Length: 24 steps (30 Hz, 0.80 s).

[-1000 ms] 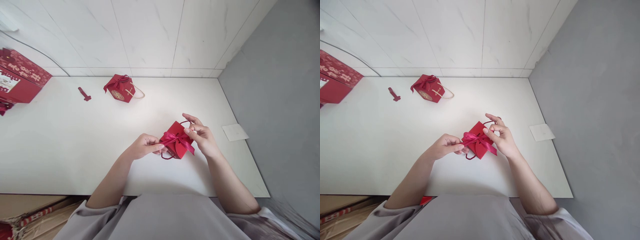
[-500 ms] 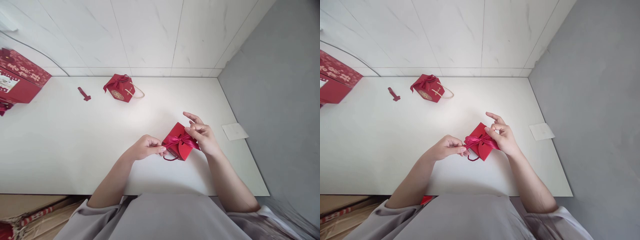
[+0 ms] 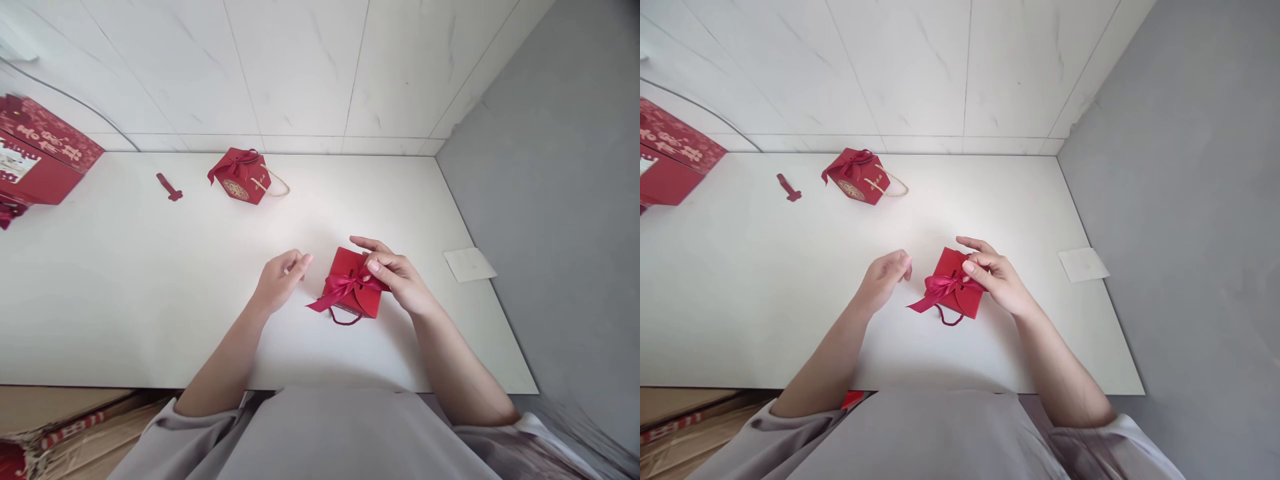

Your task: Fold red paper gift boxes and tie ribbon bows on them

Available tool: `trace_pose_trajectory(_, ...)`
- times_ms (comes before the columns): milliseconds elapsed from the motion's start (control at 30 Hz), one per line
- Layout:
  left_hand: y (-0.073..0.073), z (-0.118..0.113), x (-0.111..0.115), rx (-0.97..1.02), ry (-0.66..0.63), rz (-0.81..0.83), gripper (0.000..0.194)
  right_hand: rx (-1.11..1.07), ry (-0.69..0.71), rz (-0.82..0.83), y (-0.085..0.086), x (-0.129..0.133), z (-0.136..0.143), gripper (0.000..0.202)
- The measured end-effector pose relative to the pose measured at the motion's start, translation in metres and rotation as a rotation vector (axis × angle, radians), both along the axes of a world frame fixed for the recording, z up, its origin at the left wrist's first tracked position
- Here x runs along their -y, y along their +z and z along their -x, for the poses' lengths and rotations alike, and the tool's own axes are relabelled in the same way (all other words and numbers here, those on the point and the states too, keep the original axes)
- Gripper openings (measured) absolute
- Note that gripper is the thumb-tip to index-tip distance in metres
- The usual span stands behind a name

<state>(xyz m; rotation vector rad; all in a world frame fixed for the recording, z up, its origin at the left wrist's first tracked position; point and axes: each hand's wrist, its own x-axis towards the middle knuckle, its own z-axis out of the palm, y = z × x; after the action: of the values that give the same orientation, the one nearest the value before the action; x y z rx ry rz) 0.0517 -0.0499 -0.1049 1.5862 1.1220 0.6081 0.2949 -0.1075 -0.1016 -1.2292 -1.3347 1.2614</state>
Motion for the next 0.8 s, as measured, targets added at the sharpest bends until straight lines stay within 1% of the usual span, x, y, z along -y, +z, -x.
trace_pose_trajectory(33, 0.001, -0.002, 0.002, 0.027, 0.030, -0.084, 0.036, 0.006, 0.001, -0.001, 0.000, 0.000, 0.001, 0.031)
trace_pose_trajectory(67, 0.002, -0.004, 0.003, 0.061, 0.015, -0.145, 0.029, 0.011, 0.003, -0.004, -0.001, 0.001, 0.002, 0.026)
trace_pose_trajectory(100, 0.003, -0.006, 0.005, 0.098, -0.029, -0.179, 0.028, 0.015, 0.010, -0.006, -0.002, 0.001, 0.004, 0.022)
trace_pose_trajectory(167, 0.004, -0.008, 0.008, 0.145, -0.127, -0.197, 0.028, 0.009, 0.032, -0.009, -0.003, 0.002, 0.006, 0.017)
trace_pose_trajectory(267, 0.004, -0.007, 0.008, 0.154, -0.194, -0.174, 0.020, -0.013, 0.050, -0.022, -0.005, 0.002, 0.008, 0.016)
trace_pose_trajectory(367, 0.004, -0.006, 0.006, 0.195, -0.237, -0.113, 0.015, -0.008, 0.045, -0.035, -0.006, 0.001, 0.007, 0.019)
trace_pose_trajectory(433, 0.004, -0.005, 0.005, 0.233, -0.251, -0.064, 0.015, 0.020, 0.041, -0.055, -0.005, 0.001, 0.009, 0.021)
trace_pose_trajectory(467, 0.004, -0.005, 0.004, 0.253, -0.250, -0.036, 0.017, 0.040, 0.006, -0.086, -0.005, 0.002, 0.010, 0.019)
trace_pose_trajectory(533, 0.003, -0.006, 0.004, 0.306, -0.233, 0.038, 0.023, 0.132, -0.149, -0.215, -0.005, 0.005, 0.014, 0.017)
trace_pose_trajectory(600, 0.001, -0.007, 0.004, 0.375, -0.201, 0.126, 0.025, 0.309, -0.318, -0.442, -0.006, 0.012, 0.018, 0.030)
trace_pose_trajectory(633, 0.000, -0.007, 0.003, 0.408, -0.180, 0.167, 0.026, 0.424, -0.334, -0.576, -0.007, 0.017, 0.021, 0.033)
trace_pose_trajectory(667, -0.001, -0.008, 0.003, 0.439, -0.155, 0.200, 0.027, 0.539, -0.296, -0.707, -0.008, 0.022, 0.025, 0.032)
trace_pose_trajectory(700, -0.002, -0.008, 0.003, 0.468, -0.130, 0.226, 0.028, 0.638, -0.209, -0.825, -0.009, 0.027, 0.029, 0.029)
trace_pose_trajectory(733, -0.003, -0.008, 0.002, 0.499, -0.105, 0.248, 0.029, 0.722, -0.109, -0.891, -0.011, 0.031, 0.034, 0.027)
trace_pose_trajectory(800, -0.004, -0.009, 0.002, 0.562, -0.051, 0.288, 0.032, 0.835, 0.057, -0.958, -0.013, 0.038, 0.047, 0.025)
